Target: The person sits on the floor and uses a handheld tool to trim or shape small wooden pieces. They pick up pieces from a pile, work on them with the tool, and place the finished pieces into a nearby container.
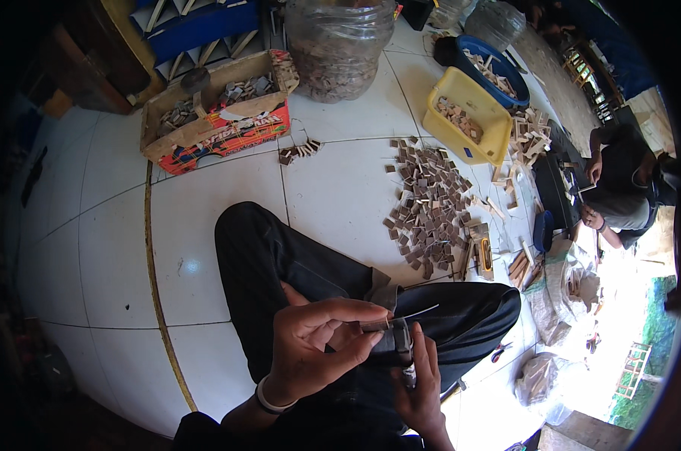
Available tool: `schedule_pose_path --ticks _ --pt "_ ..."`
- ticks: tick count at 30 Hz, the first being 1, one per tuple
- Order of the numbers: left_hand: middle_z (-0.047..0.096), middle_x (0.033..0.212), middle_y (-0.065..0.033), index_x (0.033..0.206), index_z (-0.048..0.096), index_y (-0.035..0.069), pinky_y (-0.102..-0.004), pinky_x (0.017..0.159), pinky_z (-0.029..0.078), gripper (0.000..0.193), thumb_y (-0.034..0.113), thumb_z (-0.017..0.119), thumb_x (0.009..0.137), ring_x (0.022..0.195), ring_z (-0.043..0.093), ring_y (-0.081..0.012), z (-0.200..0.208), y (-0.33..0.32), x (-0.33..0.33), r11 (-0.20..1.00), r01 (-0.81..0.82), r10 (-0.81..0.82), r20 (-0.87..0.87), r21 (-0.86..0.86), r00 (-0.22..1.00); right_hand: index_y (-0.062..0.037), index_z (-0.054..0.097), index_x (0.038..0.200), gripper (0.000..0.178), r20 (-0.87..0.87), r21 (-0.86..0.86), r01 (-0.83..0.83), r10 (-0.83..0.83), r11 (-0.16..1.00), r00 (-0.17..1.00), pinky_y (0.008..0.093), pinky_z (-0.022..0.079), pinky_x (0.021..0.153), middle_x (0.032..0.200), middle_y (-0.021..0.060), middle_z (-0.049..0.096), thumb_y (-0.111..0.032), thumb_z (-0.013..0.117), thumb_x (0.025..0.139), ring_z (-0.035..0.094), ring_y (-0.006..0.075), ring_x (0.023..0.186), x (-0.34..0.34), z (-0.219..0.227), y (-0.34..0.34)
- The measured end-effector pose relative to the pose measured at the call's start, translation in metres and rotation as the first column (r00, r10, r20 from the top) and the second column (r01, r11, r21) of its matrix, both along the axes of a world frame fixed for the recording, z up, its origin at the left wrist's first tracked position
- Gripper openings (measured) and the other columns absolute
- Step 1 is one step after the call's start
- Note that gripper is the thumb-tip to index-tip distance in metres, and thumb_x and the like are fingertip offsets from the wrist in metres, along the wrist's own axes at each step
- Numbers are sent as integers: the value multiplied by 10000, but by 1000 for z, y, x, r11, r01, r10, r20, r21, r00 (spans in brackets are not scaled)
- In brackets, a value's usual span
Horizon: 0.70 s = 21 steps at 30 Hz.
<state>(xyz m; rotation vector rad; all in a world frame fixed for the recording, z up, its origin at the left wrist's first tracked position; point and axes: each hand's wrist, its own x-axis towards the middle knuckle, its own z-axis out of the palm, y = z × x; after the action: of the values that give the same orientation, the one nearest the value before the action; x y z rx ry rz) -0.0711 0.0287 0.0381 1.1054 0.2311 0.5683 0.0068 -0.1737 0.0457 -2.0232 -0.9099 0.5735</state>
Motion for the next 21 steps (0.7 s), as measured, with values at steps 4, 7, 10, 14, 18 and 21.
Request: schedule_pose_path --ticks 4,7,10,14,18,21 --pt "744 1155 -210 1181 705 -100 -245 850 618 307 -136 733 877 1013 743 -171 2 -2 1 999 -5 6 -17 37 1000 75 325 1577 734 -49 10 12 -12 1000 999 441 440 1059 1347 283 524 45 602 898 563 409 1218 -1 0 -1" --pt "744 1157 -212 1179 711 -95 -243 830 622 305 -132 736 877 982 749 -164 4 -3 3 999 -4 4 -10 34 1000 66 329 1578 726 -54 22 18 -17 1000 998 435 443 1056 1348 276 522 32 607 908 565 404 1213 -3 -1 -2" --pt "747 1149 -207 1181 712 -93 -241 833 621 304 -126 738 879 983 750 -165 6 -4 3 1000 11 -11 -29 18 1000 57 332 1580 721 -46 36 28 -26 999 999 431 449 1044 1346 267 521 20 610 917 569 394 1197 -5 -2 -3" --pt "750 1137 -194 1198 706 -95 -245 849 621 321 -121 740 880 985 750 -167 9 -3 5 997 52 -49 -53 56 997 57 331 1577 716 -31 73 34 -32 997 999 432 463 1012 1316 255 525 17 610 919 578 368 1155 -6 -8 -5" --pt "752 1128 -181 1220 700 -95 -256 883 615 340 -117 733 882 1008 742 -169 10 -3 9 995 80 -76 -74 53 994 71 330 1567 706 -22 84 31 -29 996 999 425 479 956 1235 231 539 2 615 925 583 333 1079 -4 -14 -9" --pt "751 1130 -175 1232 694 -99 -262 908 609 348 -118 725 885 1041 732 -172 11 -6 10 995 97 -96 -95 11 991 28 345 1583 759 -68 79 39 -34 996 997 444 515 928 1244 266 540 76 639 885 606 401 1098 -3 -16 -14"
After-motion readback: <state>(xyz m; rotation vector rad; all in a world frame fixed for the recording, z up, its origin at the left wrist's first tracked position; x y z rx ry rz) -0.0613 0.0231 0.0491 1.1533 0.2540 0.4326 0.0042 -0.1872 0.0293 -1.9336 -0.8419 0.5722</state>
